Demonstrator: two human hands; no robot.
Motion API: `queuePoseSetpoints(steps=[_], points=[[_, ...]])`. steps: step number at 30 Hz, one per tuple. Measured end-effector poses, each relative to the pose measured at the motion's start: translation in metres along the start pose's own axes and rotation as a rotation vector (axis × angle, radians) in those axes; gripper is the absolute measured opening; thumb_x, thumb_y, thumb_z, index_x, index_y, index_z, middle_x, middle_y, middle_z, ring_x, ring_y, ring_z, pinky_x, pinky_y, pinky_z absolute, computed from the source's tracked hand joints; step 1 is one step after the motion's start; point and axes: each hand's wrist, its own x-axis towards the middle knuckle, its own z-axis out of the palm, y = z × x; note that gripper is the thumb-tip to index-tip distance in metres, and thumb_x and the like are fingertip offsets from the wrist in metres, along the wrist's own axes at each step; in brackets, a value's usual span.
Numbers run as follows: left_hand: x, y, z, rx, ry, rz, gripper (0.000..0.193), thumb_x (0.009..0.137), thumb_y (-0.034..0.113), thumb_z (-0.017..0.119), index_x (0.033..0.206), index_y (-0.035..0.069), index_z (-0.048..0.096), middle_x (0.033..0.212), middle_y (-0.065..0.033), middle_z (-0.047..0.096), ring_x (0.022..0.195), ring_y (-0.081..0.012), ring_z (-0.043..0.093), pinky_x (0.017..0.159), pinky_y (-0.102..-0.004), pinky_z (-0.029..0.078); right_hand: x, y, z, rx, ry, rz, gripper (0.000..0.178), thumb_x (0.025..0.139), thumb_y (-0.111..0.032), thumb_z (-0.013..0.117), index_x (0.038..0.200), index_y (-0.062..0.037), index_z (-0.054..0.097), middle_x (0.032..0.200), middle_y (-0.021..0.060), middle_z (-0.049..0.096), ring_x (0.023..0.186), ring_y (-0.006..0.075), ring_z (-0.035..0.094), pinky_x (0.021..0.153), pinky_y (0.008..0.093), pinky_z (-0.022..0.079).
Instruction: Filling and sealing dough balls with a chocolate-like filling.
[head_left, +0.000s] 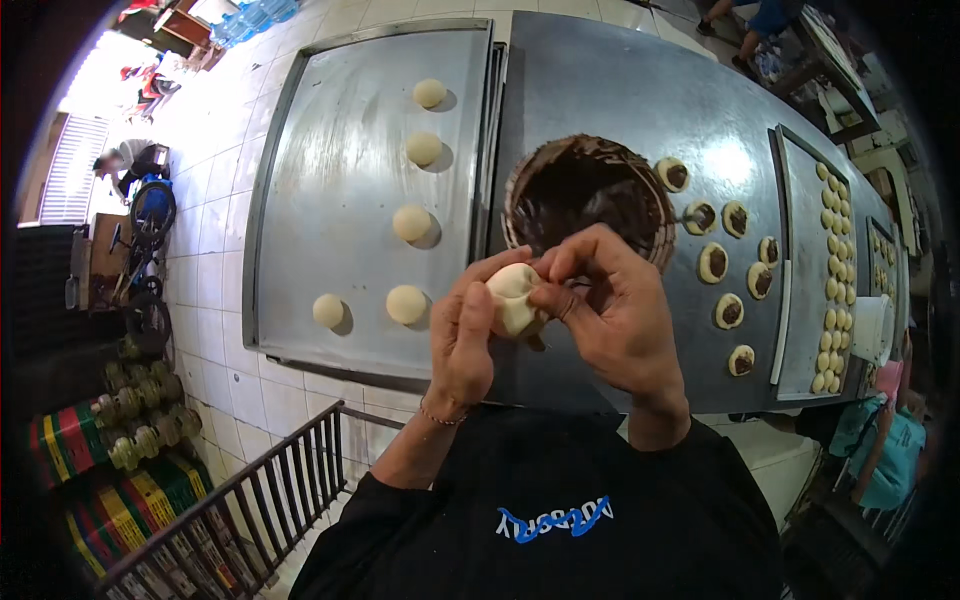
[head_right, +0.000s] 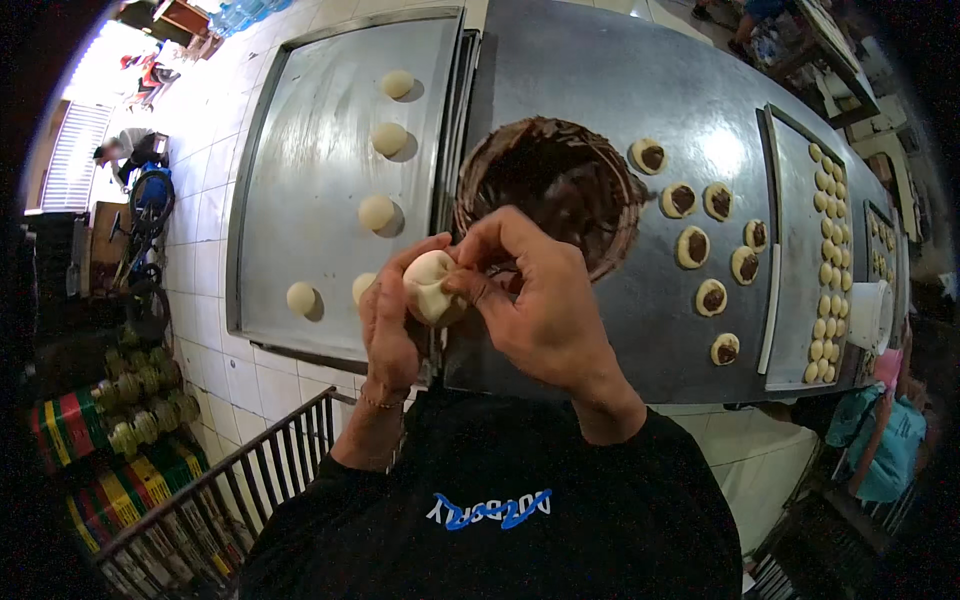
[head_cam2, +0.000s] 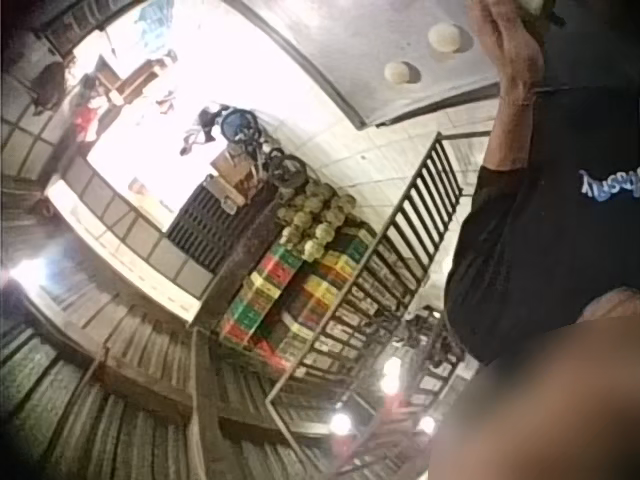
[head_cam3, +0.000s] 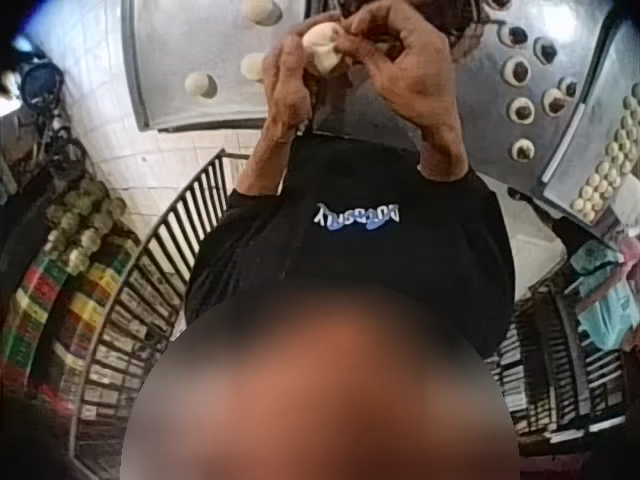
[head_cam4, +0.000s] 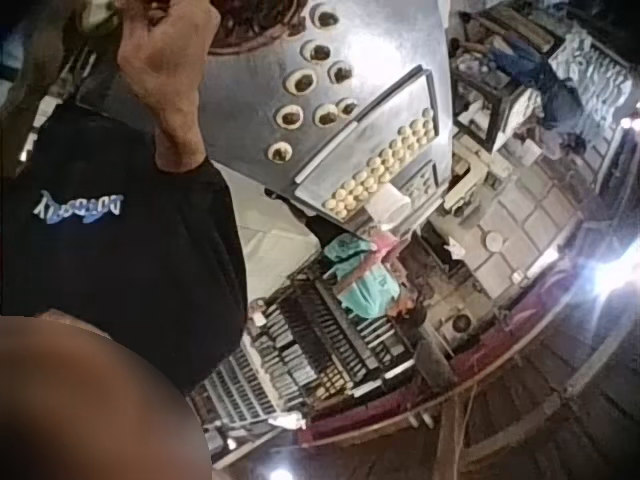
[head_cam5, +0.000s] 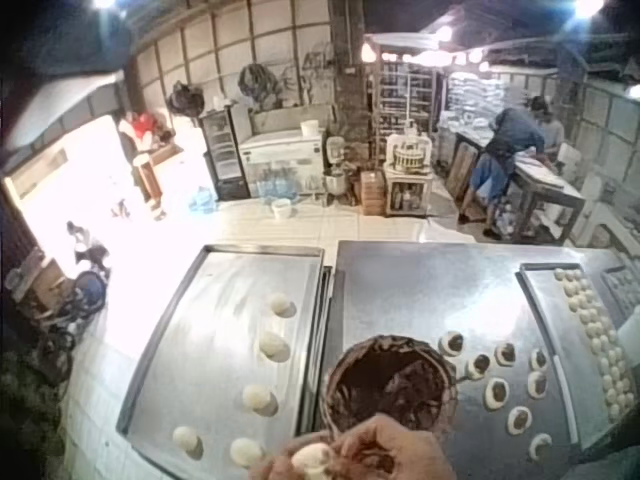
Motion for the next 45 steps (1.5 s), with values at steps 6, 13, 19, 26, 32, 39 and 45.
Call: queuePoseSetpoints(steps=[6, 13, 19, 26, 32, 39, 45], points=[[0.086, 0.019, -0.058, -0.455, -0.079, -0.516, 0.046, 0.102, 0.043, 0.032, 0.101, 0.004, 0.055, 0.076, -0.0074, 0.057, 0.060, -0.0166, 0.055, 0.043, -0.0275, 0.044, 0.068, 0.016, 0.055, -0.325, 0.064, -0.123, 0.012, 0.085, 0.000, 0.066, 0.096, 0.0030, 0.064, 0.094, 0.0139, 0.066, 0.081, 0.0229, 0.068, 0.067, 0.0292, 0.053], [0.237, 0.028, -0.080, -0.165, -0.079, -0.383, 0.025, 0.096, 0.028, 0.052, 0.101, 0.004, 0.056, 0.084, -0.0082, 0.059, 0.067, -0.0171, 0.058, 0.052, -0.0282, 0.046, 0.154, 0.030, 0.062, -0.562, 0.265, -0.284, 0.029, 0.085, 0.000, 0.063, 0.114, -0.0033, 0.062, 0.108, 0.0168, 0.064, 0.095, 0.0300, 0.066, 0.077, 0.0361, 0.053], [0.448, -0.069, -0.158, 1.337, 0.147, 0.583, 0.044, 0.077, 0.010, 0.066, 0.114, -0.005, 0.047, 0.114, -0.0219, 0.052, 0.108, -0.0366, 0.049, 0.095, -0.0447, 0.039, 0.272, 0.002, 0.050, -0.766, 0.258, -0.593, 0.019, 0.083, -0.002, 0.061, 0.101, -0.0030, 0.065, 0.105, 0.0165, 0.063, 0.092, 0.0271, 0.063, 0.075, 0.0329, 0.053], [0.446, -0.068, -0.179, 0.820, 0.033, 0.232, 0.076, 0.073, -0.006, 0.051, 0.144, -0.003, 0.024, 0.140, -0.0293, 0.036, 0.131, -0.0417, 0.038, 0.108, -0.0418, 0.034, 0.436, 0.159, 0.017, -1.064, 0.090, 0.053, 0.057, 0.076, -0.012, 0.074, 0.128, -0.0056, 0.051, 0.123, 0.0236, 0.056, 0.113, 0.0381, 0.055, 0.095, 0.0414, 0.047], [0.481, -0.077, -0.178, 0.681, -0.284, 0.312, 0.071, 0.076, 0.002, 0.063, 0.142, 0.002, 0.036, 0.138, -0.0232, 0.043, 0.127, -0.0381, 0.044, 0.106, -0.0380, 0.038, 0.444, 0.177, 0.050, -1.084, 0.019, 0.120, 0.079, 0.074, -0.012, 0.075, 0.140, -0.0042, 0.033, 0.130, 0.0291, 0.048, 0.120, 0.0441, 0.047, 0.100, 0.0439, 0.043], [0.481, -0.081, -0.167, 0.990, -0.170, 0.525, 0.028, 0.080, 0.017, 0.074, 0.103, 0.004, 0.065, 0.098, -0.0133, 0.066, 0.091, -0.0270, 0.064, 0.076, -0.0381, 0.051, 0.346, 0.018, -0.077, -1.157, -0.071, -0.307, 0.041, 0.083, -0.010, 0.067, 0.123, -0.0034, 0.057, 0.121, 0.0167, 0.060, 0.103, 0.0274, 0.062, 0.088, 0.0382, 0.050], [0.444, -0.063, -0.169, 1.070, -0.003, 0.580, 0.068, 0.083, 0.020, 0.072, 0.140, 0.000, 0.039, 0.142, -0.0210, 0.042, 0.133, -0.0343, 0.039, 0.111, -0.0383, 0.032, 0.172, 0.100, -0.303, -0.982, 0.473, 0.343, 0.024, 0.086, -0.019, 0.065, 0.107, -0.0075, 0.068, 0.104, 0.0146, 0.068, 0.098, 0.0254, 0.064, 0.082, 0.0367, 0.051]])
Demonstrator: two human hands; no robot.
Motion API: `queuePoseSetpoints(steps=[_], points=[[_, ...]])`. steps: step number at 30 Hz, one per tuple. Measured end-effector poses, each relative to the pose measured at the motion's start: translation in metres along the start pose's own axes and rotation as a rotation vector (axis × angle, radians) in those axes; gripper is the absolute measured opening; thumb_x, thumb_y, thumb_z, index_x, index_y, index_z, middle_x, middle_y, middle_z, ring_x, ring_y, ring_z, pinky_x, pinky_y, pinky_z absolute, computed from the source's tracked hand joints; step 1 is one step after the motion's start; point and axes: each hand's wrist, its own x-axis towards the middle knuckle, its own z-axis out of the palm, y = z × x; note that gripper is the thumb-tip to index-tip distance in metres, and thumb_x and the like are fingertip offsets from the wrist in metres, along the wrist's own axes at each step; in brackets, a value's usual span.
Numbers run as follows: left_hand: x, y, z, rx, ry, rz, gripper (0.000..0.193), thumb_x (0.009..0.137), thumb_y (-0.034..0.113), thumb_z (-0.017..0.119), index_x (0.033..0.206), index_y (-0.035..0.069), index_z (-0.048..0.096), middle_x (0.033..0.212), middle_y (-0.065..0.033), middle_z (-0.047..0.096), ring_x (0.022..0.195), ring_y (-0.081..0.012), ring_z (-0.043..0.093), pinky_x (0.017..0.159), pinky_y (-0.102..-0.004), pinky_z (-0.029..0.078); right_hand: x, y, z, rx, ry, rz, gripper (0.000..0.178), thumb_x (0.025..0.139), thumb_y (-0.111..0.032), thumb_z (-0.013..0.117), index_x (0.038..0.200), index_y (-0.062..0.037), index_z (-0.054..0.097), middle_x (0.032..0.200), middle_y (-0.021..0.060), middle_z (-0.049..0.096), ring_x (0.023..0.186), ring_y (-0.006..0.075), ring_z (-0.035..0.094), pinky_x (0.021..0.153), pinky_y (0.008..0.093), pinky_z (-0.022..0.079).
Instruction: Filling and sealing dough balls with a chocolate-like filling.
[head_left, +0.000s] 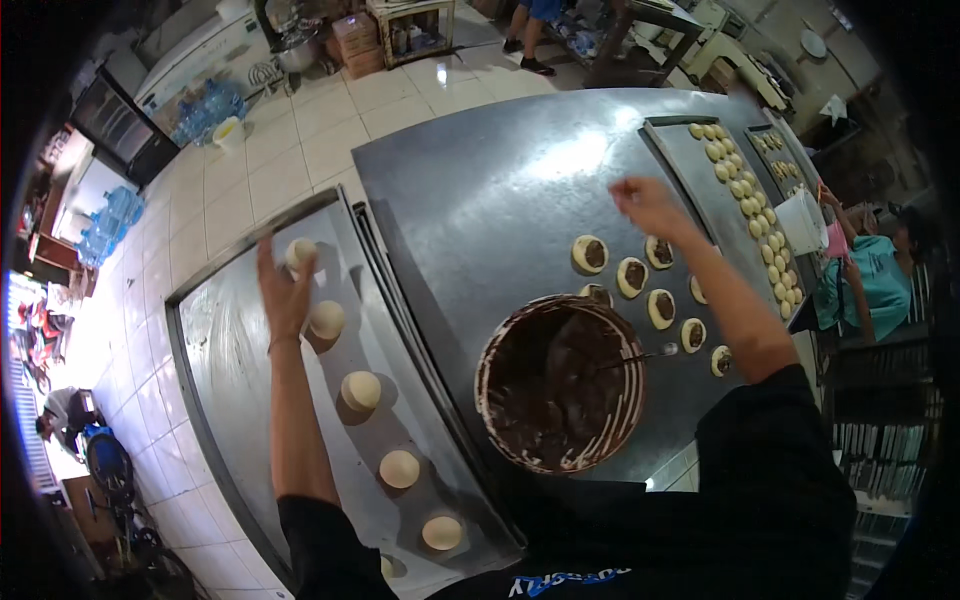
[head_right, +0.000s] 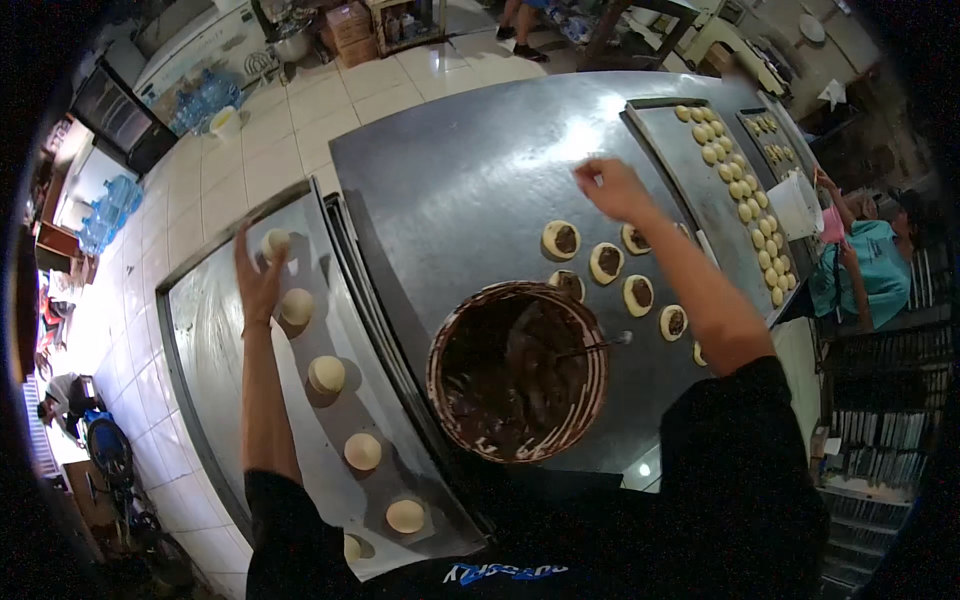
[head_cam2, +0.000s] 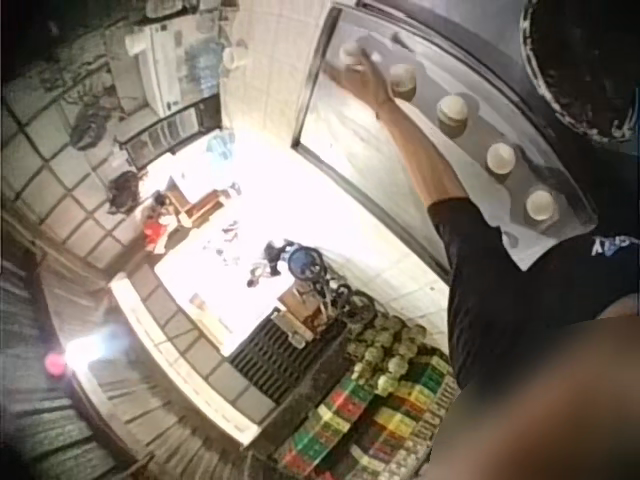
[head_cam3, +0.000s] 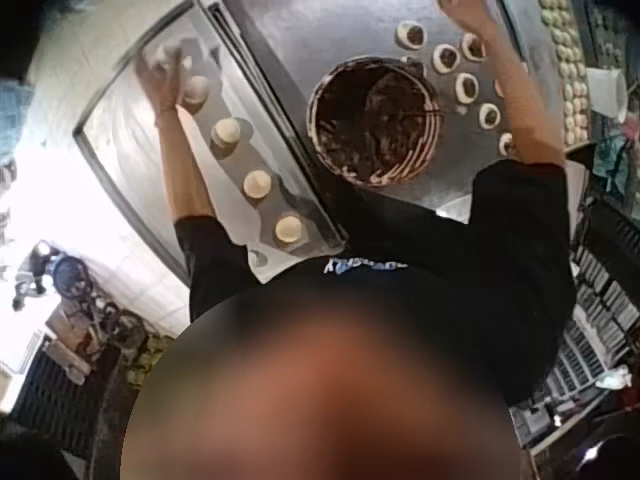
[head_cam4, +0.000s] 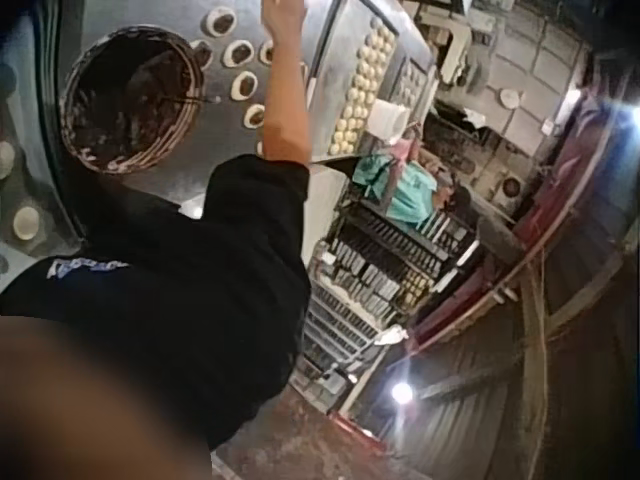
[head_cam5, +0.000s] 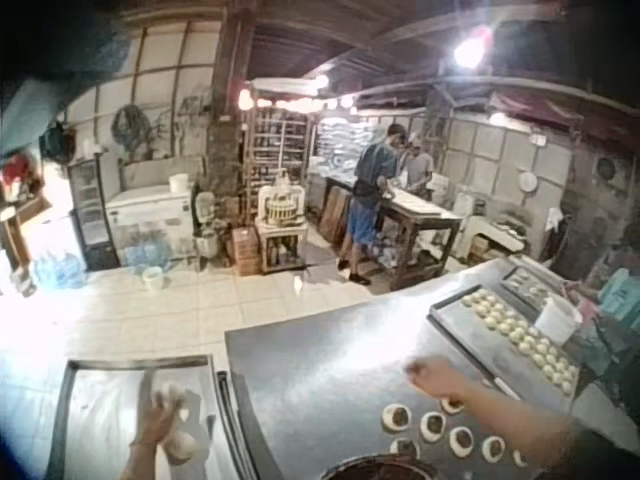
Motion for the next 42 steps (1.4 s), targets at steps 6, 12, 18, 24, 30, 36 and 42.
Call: queuePoseSetpoints(steps=[6, 12, 18, 24, 30, 36, 42], points=[[-0.129, 0.159, -0.108, -0.627, -0.126, -0.448, 0.057, 0.094, 0.026, 0.061, 0.139, -0.002, 0.039, 0.137, -0.0155, 0.046, 0.120, -0.0268, 0.051, 0.103, -0.0388, 0.040, -0.015, 0.104, 0.064, -0.455, -0.151, -0.183, 0.034, 0.090, -0.007, 0.059, 0.123, -0.0137, 0.063, 0.109, 0.0153, 0.061, 0.099, 0.0322, 0.060, 0.085, 0.0434, 0.049], [-0.257, 0.273, -0.122, -1.171, -0.997, -0.560, 0.062, 0.087, 0.025, 0.068, 0.136, -0.003, 0.043, 0.135, -0.0208, 0.051, 0.121, -0.0280, 0.053, 0.104, -0.0409, 0.040, -0.025, 0.087, 0.074, 0.068, -0.371, -0.345, 0.022, 0.089, 0.001, 0.054, 0.110, -0.0052, 0.057, 0.094, 0.0124, 0.060, 0.086, 0.0238, 0.061, 0.077, 0.0379, 0.051], [-0.314, 0.375, 0.021, -1.308, -1.127, -0.536, 0.047, 0.099, 0.019, 0.051, 0.141, 0.001, 0.039, 0.138, -0.0143, 0.049, 0.127, -0.0227, 0.048, 0.106, -0.0359, 0.039, -0.167, 0.060, -0.032, 0.847, -0.162, -0.224, 0.019, 0.096, 0.002, 0.043, 0.114, -0.0010, 0.048, 0.103, 0.0068, 0.059, 0.091, 0.0131, 0.058, 0.081, 0.0290, 0.050], [-0.323, 0.441, 0.065, -1.679, -0.562, -1.182, 0.050, 0.103, 0.037, 0.038, 0.140, 0.003, 0.039, 0.136, -0.0127, 0.049, 0.125, -0.0242, 0.048, 0.106, -0.0402, 0.038, -0.327, 0.021, -0.029, 1.571, -0.156, 0.096, 0.030, 0.095, 0.004, 0.043, 0.123, -0.0029, 0.047, 0.110, 0.0076, 0.059, 0.103, 0.0152, 0.057, 0.090, 0.0291, 0.048], [-0.373, 0.433, 0.031, -1.323, -0.311, -0.959, 0.035, 0.105, 0.025, 0.037, 0.128, 0.002, 0.049, 0.117, -0.0074, 0.061, 0.102, -0.0192, 0.061, 0.084, -0.0331, 0.052, -0.383, 0.009, 0.006, 1.310, -0.264, 0.080, 0.031, 0.090, 0.005, 0.054, 0.120, 0.0000, 0.051, 0.111, 0.0096, 0.060, 0.100, 0.0182, 0.061, 0.089, 0.0313, 0.051], [-0.398, 0.381, 0.014, -1.415, -0.029, -1.159, 0.031, 0.102, 0.020, 0.045, 0.128, 0.002, 0.049, 0.118, -0.0137, 0.060, 0.096, -0.0198, 0.064, 0.084, -0.0335, 0.055, -0.391, 0.010, 0.040, 1.470, -0.474, 0.491, 0.020, 0.093, -0.004, 0.060, 0.111, 0.0032, 0.056, 0.103, 0.0093, 0.063, 0.092, 0.0164, 0.062, 0.082, 0.0279, 0.053], [-0.386, 0.397, -0.009, -0.498, -0.278, -0.222, 0.048, 0.084, 0.006, 0.072, 0.128, 0.001, 0.052, 0.132, -0.0134, 0.047, 0.112, -0.0203, 0.056, 0.086, -0.0282, 0.053, -0.375, -0.036, 0.017, 1.186, -0.579, 0.241, 0.054, 0.083, -0.005, 0.073, 0.130, 0.0040, 0.049, 0.114, 0.0120, 0.061, 0.097, 0.0167, 0.062, 0.080, 0.0259, 0.055]])
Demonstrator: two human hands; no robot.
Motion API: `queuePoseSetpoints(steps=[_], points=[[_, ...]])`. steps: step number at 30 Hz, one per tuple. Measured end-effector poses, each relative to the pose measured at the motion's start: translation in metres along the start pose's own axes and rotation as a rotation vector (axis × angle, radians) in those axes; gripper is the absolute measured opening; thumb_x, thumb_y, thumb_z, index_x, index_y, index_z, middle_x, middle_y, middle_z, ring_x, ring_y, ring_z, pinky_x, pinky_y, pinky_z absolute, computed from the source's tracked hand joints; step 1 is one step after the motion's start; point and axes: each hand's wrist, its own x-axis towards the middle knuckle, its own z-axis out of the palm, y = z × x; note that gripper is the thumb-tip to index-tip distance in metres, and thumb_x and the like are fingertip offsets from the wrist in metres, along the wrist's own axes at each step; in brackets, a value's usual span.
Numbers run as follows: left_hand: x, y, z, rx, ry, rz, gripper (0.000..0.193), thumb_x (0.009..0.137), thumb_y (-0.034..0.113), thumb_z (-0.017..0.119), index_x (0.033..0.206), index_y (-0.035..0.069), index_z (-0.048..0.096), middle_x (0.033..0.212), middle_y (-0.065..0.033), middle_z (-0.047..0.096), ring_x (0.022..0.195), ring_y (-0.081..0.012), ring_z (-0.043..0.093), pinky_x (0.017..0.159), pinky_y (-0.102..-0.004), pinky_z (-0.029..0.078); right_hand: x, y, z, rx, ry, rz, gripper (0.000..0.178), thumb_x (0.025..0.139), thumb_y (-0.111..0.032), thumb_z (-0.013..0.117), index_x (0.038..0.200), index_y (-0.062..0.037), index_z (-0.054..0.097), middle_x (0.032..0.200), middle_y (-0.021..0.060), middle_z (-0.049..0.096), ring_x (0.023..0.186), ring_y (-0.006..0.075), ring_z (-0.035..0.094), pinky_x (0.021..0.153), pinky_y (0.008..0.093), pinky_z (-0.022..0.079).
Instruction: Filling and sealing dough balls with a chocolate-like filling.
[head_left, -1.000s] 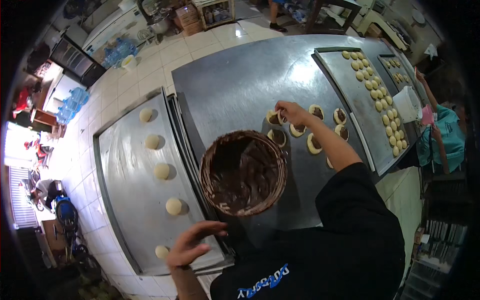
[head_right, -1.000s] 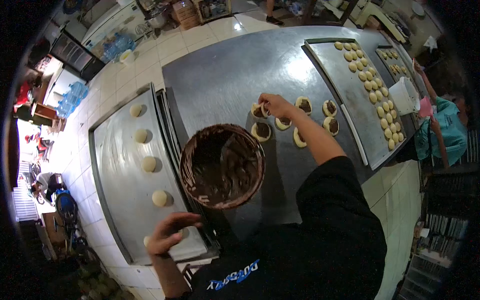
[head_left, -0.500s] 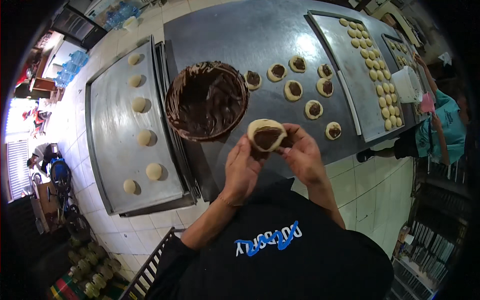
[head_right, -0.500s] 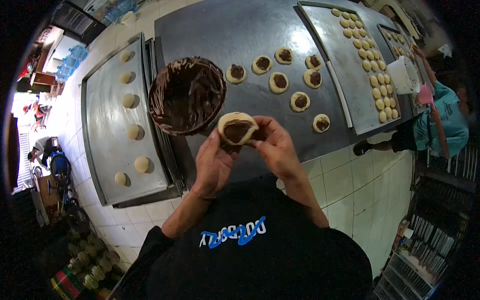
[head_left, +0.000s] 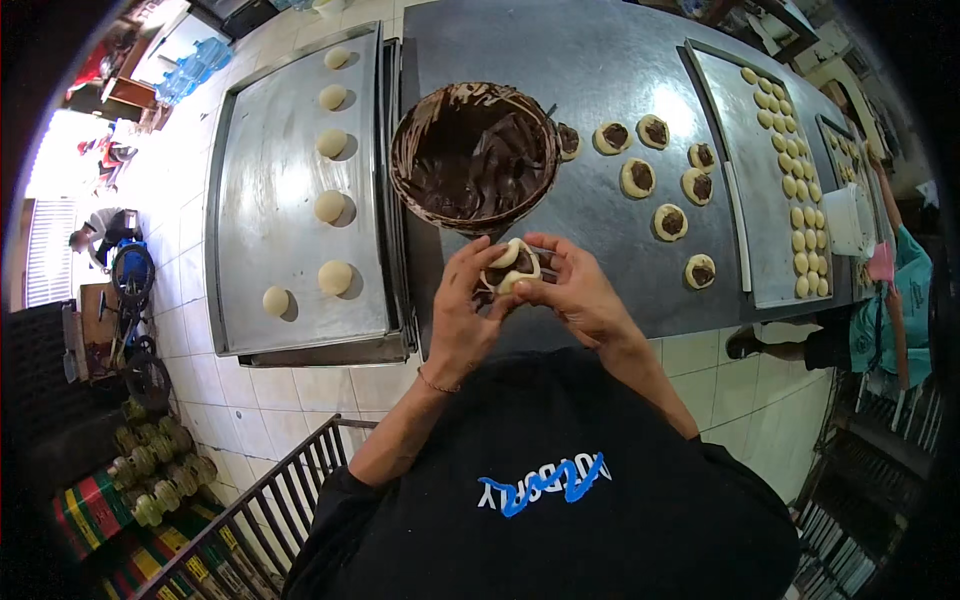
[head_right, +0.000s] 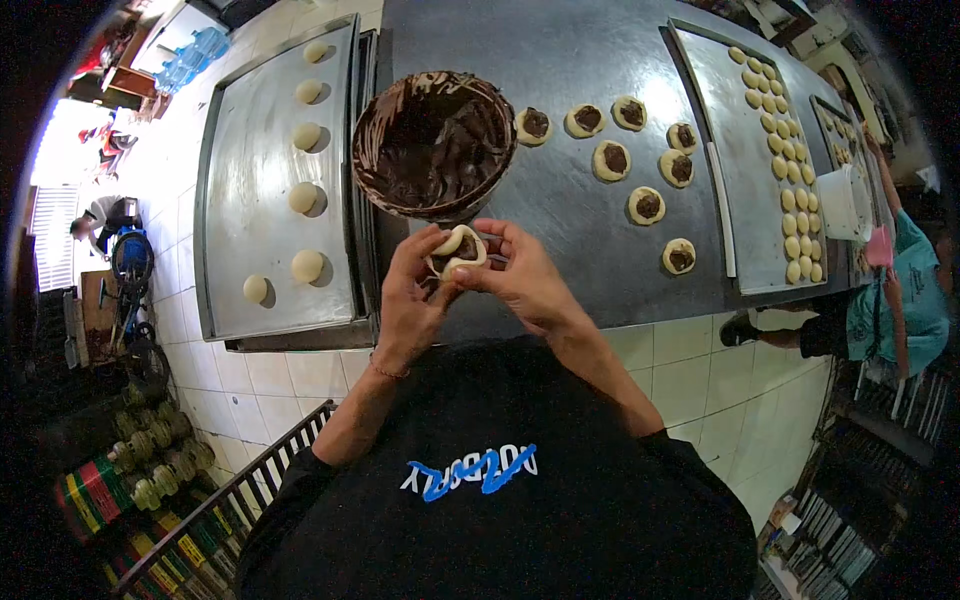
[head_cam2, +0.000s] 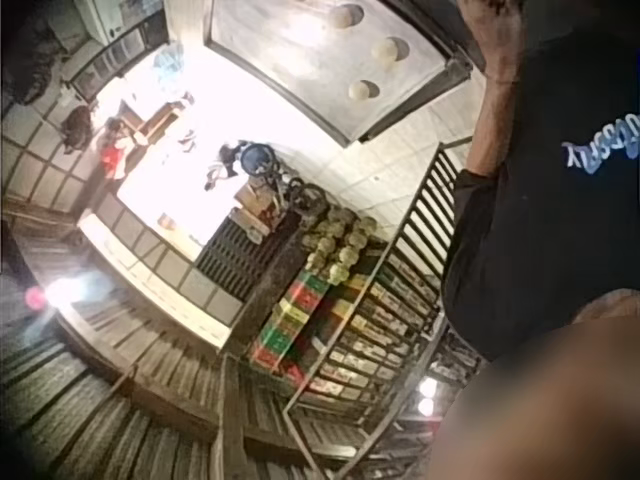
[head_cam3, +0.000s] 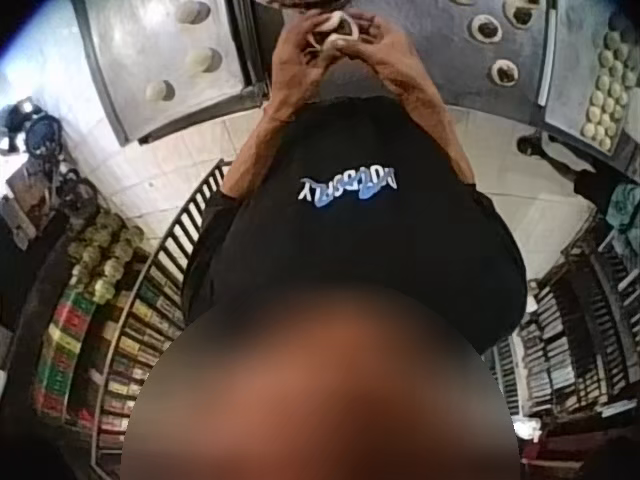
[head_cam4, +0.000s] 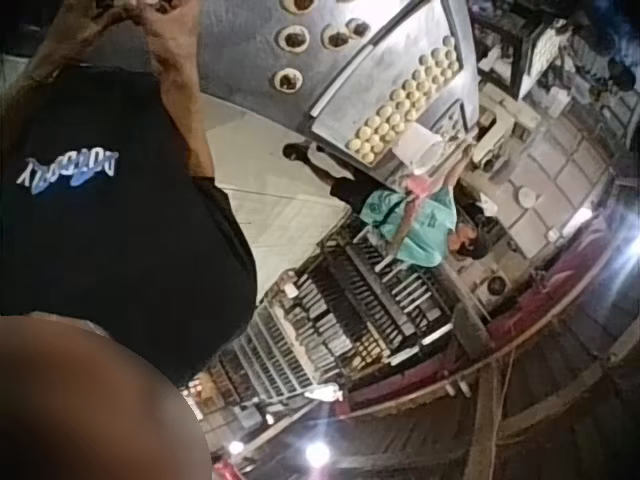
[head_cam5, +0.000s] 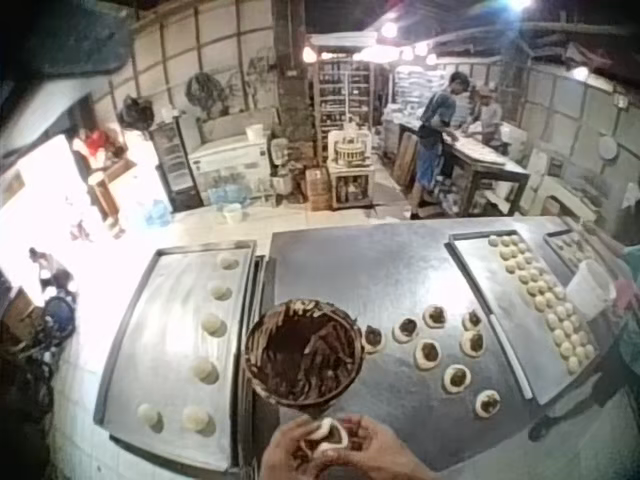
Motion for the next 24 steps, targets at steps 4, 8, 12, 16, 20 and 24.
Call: queuePoseSetpoints(steps=[4, 8, 12, 16, 20, 24], points=[[0.002, 0.000, -0.028, -0.519, -0.088, -0.276, 0.039, 0.087, 0.006, 0.068, 0.124, 0.003, 0.057, 0.120, -0.0099, 0.056, 0.096, -0.0148, 0.060, 0.079, -0.0245, 0.052, -0.007, -0.012, 0.004, 0.086, -0.190, -0.102, 0.044, 0.086, -0.003, 0.069, 0.126, 0.0022, 0.053, 0.106, 0.0106, 0.061, 0.101, 0.0182, 0.062, 0.077, 0.0286, 0.057], [0.010, 0.024, -0.049, -0.031, -0.145, -0.210, 0.046, 0.088, 0.005, 0.066, 0.132, 0.002, 0.053, 0.105, -0.0081, 0.062, 0.084, -0.0131, 0.060, 0.072, -0.0242, 0.050, -0.016, -0.031, 0.014, -0.732, -0.024, -0.612, 0.022, 0.084, 0.001, 0.067, 0.106, 0.0003, 0.064, 0.101, 0.0104, 0.064, 0.100, 0.0197, 0.064, 0.076, 0.0288, 0.057], [0.018, 0.064, -0.051, 0.538, -0.180, 0.303, 0.063, 0.079, -0.008, 0.061, 0.140, 0.002, 0.045, 0.107, -0.0129, 0.063, 0.084, -0.0289, 0.059, 0.076, -0.0342, 0.050, -0.013, -0.040, 0.030, -0.955, -0.036, -0.899, 0.017, 0.082, -0.002, 0.069, 0.099, -0.0008, 0.065, 0.103, 0.0123, 0.061, 0.093, 0.0252, 0.066, 0.069, 0.0303, 0.056], [0.009, 0.063, -0.061, -0.025, -0.036, 0.367, 0.078, 0.076, -0.012, 0.061, 0.146, 0.001, 0.031, 0.129, -0.0167, 0.056, 0.114, -0.0324, 0.058, 0.096, -0.0339, 0.047, -0.025, -0.053, 0.049, -0.709, 0.008, -0.806, 0.015, 0.082, -0.004, 0.070, 0.097, -0.0026, 0.067, 0.105, 0.0119, 0.060, 0.090, 0.0249, 0.066, 0.069, 0.0310, 0.057], [-0.004, 0.037, -0.062, -0.579, 0.124, 0.254, 0.071, 0.081, -0.012, 0.064, 0.142, 0.001, 0.031, 0.134, -0.0210, 0.050, 0.124, -0.0292, 0.052, 0.102, -0.0391, 0.047, -0.034, -0.054, 0.066, -0.745, -0.059, -0.803, 0.020, 0.080, -0.003, 0.071, 0.100, -0.0034, 0.068, 0.102, 0.0115, 0.061, 0.085, 0.0232, 0.066, 0.069, 0.0310, 0.057], [-0.003, 0.047, -0.068, -0.473, 0.182, 0.151, 0.058, 0.085, -0.011, 0.062, 0.135, 0.000, 0.035, 0.131, -0.0221, 0.051, 0.114, -0.0310, 0.060, 0.096, -0.0362, 0.053, -0.025, -0.048, 0.066, -0.827, -0.096, -0.885, 0.024, 0.080, -0.002, 0.071, 0.104, -0.0031, 0.067, 0.097, 0.0105, 0.062, 0.079, 0.0219, 0.066, 0.068, 0.0306, 0.057]])
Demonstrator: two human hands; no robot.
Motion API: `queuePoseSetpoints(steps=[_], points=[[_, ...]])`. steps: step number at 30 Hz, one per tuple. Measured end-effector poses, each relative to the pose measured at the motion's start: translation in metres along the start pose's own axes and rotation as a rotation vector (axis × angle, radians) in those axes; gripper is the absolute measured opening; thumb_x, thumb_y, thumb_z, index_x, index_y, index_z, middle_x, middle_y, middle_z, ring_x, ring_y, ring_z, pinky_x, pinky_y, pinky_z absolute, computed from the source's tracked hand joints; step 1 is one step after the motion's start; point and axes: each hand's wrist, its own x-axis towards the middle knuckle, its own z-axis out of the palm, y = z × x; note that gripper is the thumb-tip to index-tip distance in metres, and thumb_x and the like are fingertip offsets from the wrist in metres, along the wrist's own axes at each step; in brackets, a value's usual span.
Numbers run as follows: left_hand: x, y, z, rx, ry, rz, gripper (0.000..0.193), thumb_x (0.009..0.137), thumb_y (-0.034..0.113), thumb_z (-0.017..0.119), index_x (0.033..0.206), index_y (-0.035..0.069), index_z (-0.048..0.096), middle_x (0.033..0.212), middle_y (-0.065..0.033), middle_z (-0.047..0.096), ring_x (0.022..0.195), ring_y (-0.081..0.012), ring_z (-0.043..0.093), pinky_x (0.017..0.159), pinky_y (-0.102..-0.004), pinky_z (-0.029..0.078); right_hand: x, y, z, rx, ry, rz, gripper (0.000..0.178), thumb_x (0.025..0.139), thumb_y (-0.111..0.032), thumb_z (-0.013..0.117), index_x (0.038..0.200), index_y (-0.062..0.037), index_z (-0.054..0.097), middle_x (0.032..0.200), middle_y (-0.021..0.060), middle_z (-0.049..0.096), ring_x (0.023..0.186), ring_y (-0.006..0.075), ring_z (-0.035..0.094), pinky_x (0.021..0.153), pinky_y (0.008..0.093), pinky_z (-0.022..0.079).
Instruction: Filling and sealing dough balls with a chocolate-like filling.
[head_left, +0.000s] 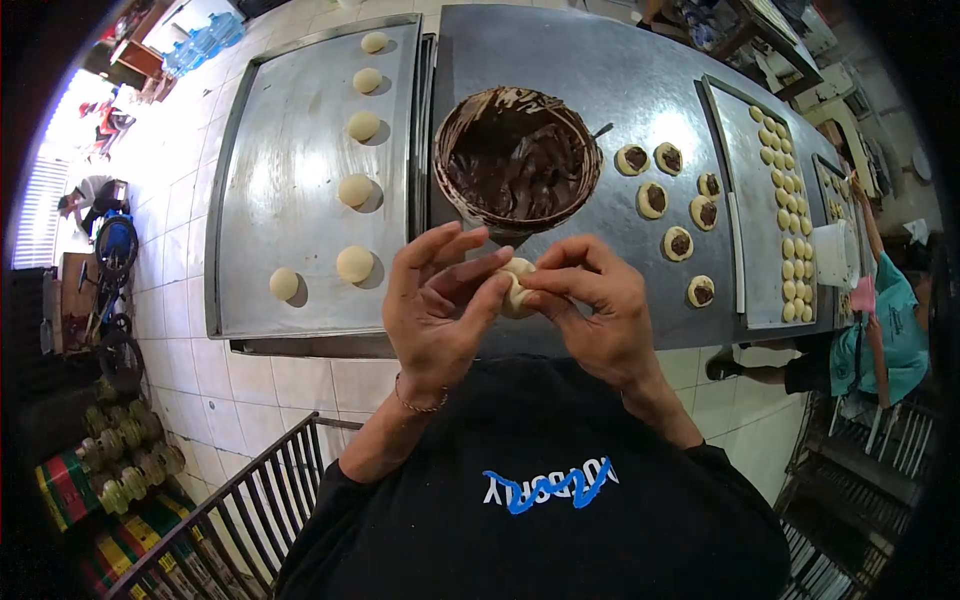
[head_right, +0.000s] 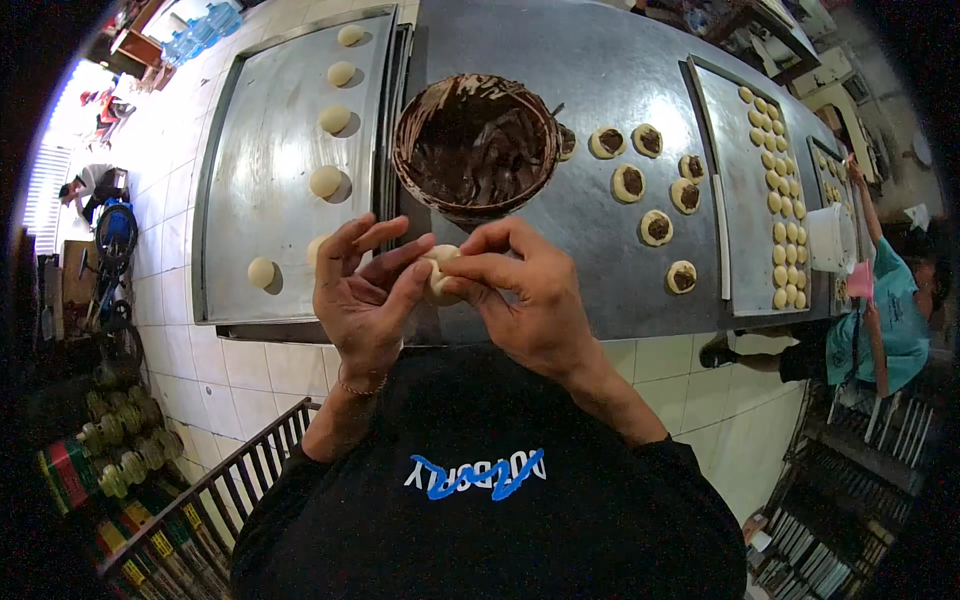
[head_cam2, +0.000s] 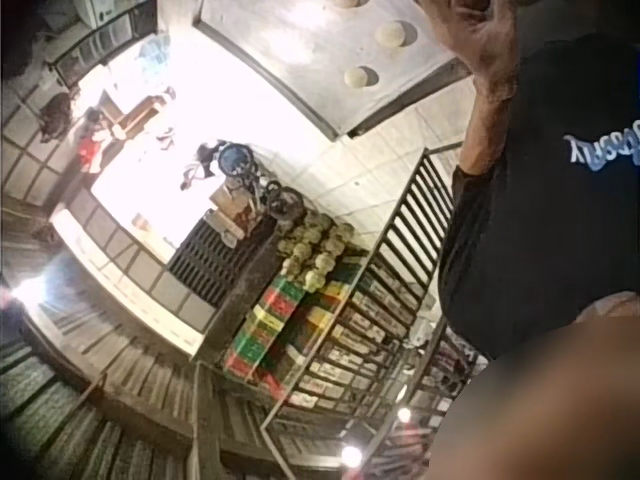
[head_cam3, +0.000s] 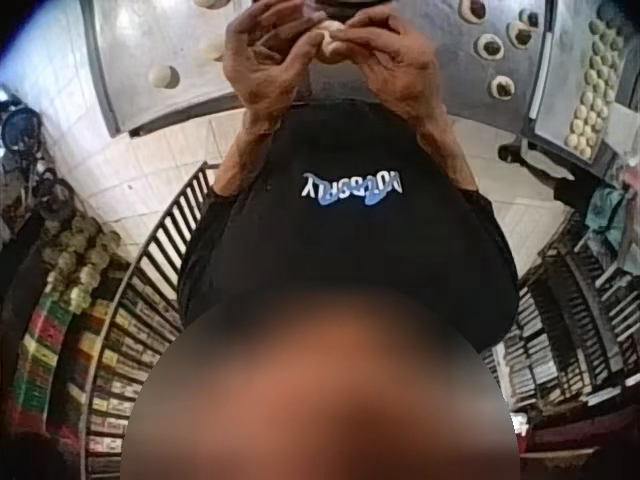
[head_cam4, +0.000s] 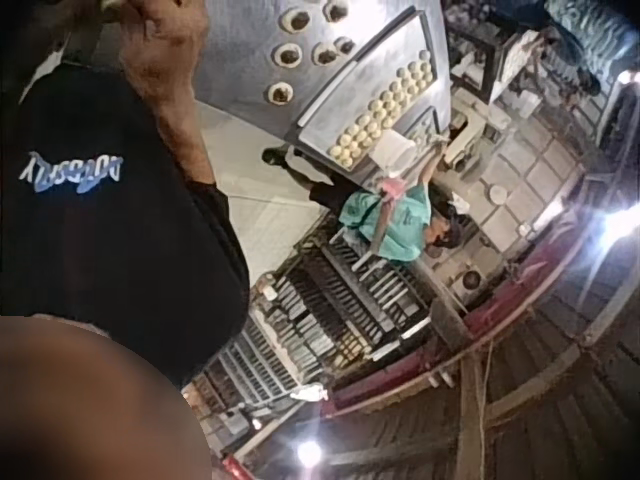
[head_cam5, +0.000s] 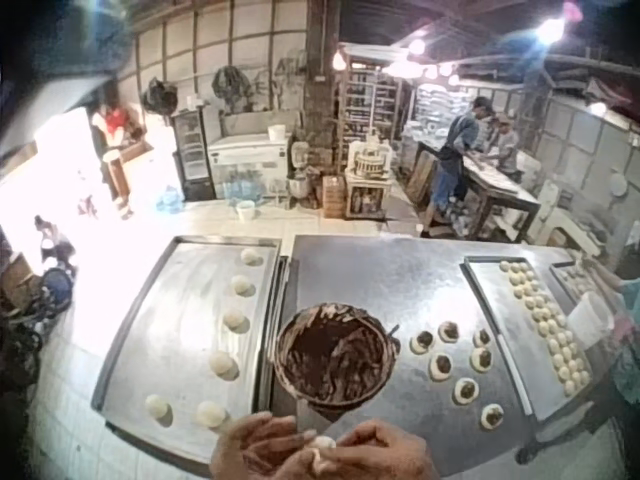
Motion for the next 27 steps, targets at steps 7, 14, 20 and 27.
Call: queuePoseSetpoints(steps=[7, 14, 20, 27], points=[[0.014, -0.001, 0.009, -0.049, -0.017, 0.197, 0.041, 0.090, -0.006, 0.057, 0.126, -0.001, 0.039, 0.133, -0.0211, 0.046, 0.107, -0.0244, 0.063, 0.090, -0.0304, 0.052, 0.009, -0.011, 0.003, 0.275, 0.024, 0.216, 0.030, 0.082, -0.002, 0.069, 0.112, -0.0021, 0.065, 0.097, 0.0107, 0.063, 0.080, 0.0196, 0.066, 0.067, 0.0291, 0.056], [-0.004, 0.007, 0.018, -0.270, 0.125, -0.272, 0.015, 0.089, 0.000, 0.063, 0.102, -0.005, 0.059, 0.113, -0.0124, 0.063, 0.114, -0.0220, 0.056, 0.097, -0.0339, 0.047, 0.002, -0.007, -0.004, 0.216, 0.012, 0.215, 0.023, 0.085, -0.002, 0.067, 0.108, -0.0011, 0.066, 0.094, 0.0100, 0.064, 0.080, 0.0167, 0.065, 0.067, 0.0270, 0.055], [-0.001, 0.008, 0.018, -0.256, 0.058, -0.175, 0.033, 0.092, 0.011, 0.063, 0.119, -0.003, 0.050, 0.137, -0.0156, 0.045, 0.122, -0.0185, 0.048, 0.094, -0.0306, 0.048, 0.006, -0.010, 0.002, 0.348, 0.046, 0.304, 0.021, 0.085, -0.002, 0.067, 0.106, -0.0024, 0.066, 0.098, 0.0110, 0.064, 0.082, 0.0185, 0.066, 0.067, 0.0274, 0.055], [-0.007, -0.001, -0.008, -0.101, 0.096, -0.207, 0.039, 0.099, 0.029, 0.050, 0.121, -0.004, 0.052, 0.115, -0.0135, 0.062, 0.100, -0.0184, 0.062, 0.085, -0.0276, 0.052, 0.022, -0.009, 0.022, 0.157, 0.036, 0.178, 0.015, 0.084, -0.002, 0.067, 0.099, -0.0008, 0.066, 0.096, 0.0107, 0.065, 0.082, 0.0186, 0.066, 0.067, 0.0294, 0.055]])
